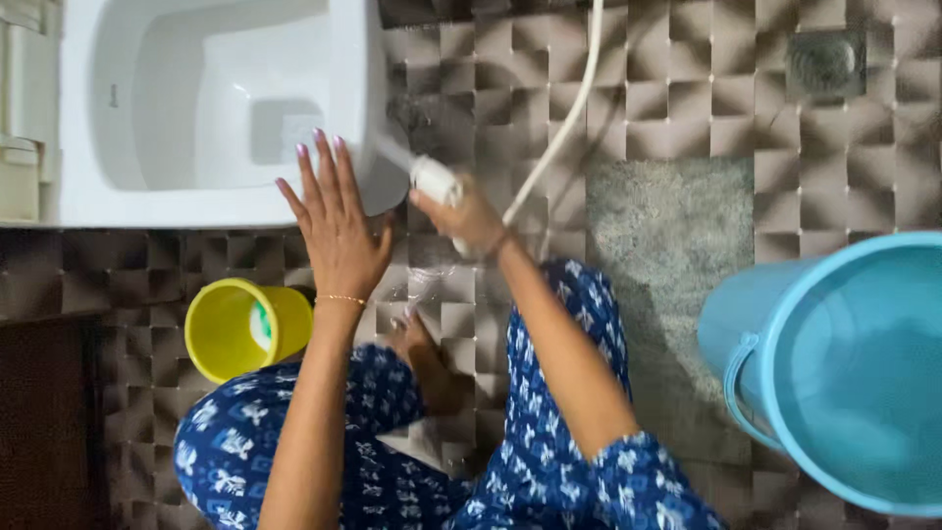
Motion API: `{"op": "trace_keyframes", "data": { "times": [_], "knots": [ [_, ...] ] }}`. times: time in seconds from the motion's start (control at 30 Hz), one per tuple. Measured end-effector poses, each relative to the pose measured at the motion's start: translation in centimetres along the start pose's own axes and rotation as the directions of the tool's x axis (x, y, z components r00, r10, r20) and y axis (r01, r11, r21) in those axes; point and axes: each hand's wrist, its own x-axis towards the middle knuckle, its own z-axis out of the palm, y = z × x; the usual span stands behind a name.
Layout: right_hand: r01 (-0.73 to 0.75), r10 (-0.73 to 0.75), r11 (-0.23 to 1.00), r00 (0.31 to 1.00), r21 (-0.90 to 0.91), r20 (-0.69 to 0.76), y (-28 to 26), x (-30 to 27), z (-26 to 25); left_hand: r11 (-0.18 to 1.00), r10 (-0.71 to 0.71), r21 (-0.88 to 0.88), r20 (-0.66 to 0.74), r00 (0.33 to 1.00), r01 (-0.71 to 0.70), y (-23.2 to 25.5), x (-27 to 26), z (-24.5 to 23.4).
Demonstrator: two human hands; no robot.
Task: The person uses a handheld bidet sprayer to rinse the toilet bowl and seat, then scrubs the interior with a toilet brush. They rinse the brush and the floor area, and finally fill a yellow bucket with water.
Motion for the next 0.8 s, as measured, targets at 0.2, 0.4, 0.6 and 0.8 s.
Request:
{"op": "trace_keyframes", "data": {
  "times": [0.2,0.4,0.6,0.8],
  "knots": [
    [-0.020,0.017,0.956,1.000,0.294,0.011,-3.7,4.5,-3.8,0.994,0.021,-0.107,0.099,0.995,-0.010,1.7,0.1,-3.3],
    [-0.044,0.030,0.919,0.999,0.392,0.042,-5.3,7.7,-6.2,0.961,0.275,-0.117,0.271,0.922,-0.252,2.6,-3.7,-7.5],
    [-0.211,0.187,0.929,0.977,0.305,0.108,1.2,7.6,-4.0,0.958,0.150,-0.281,0.656,0.740,0.055,-0.7,-5.5,-6.1],
    [-0.404,0.369,0.909,0.895,0.103,0.252,5.5,5.6,-1.1,0.977,0.055,-0.195,0.628,0.776,0.089,-2.4,-5.8,-3.9]
  ]
}}
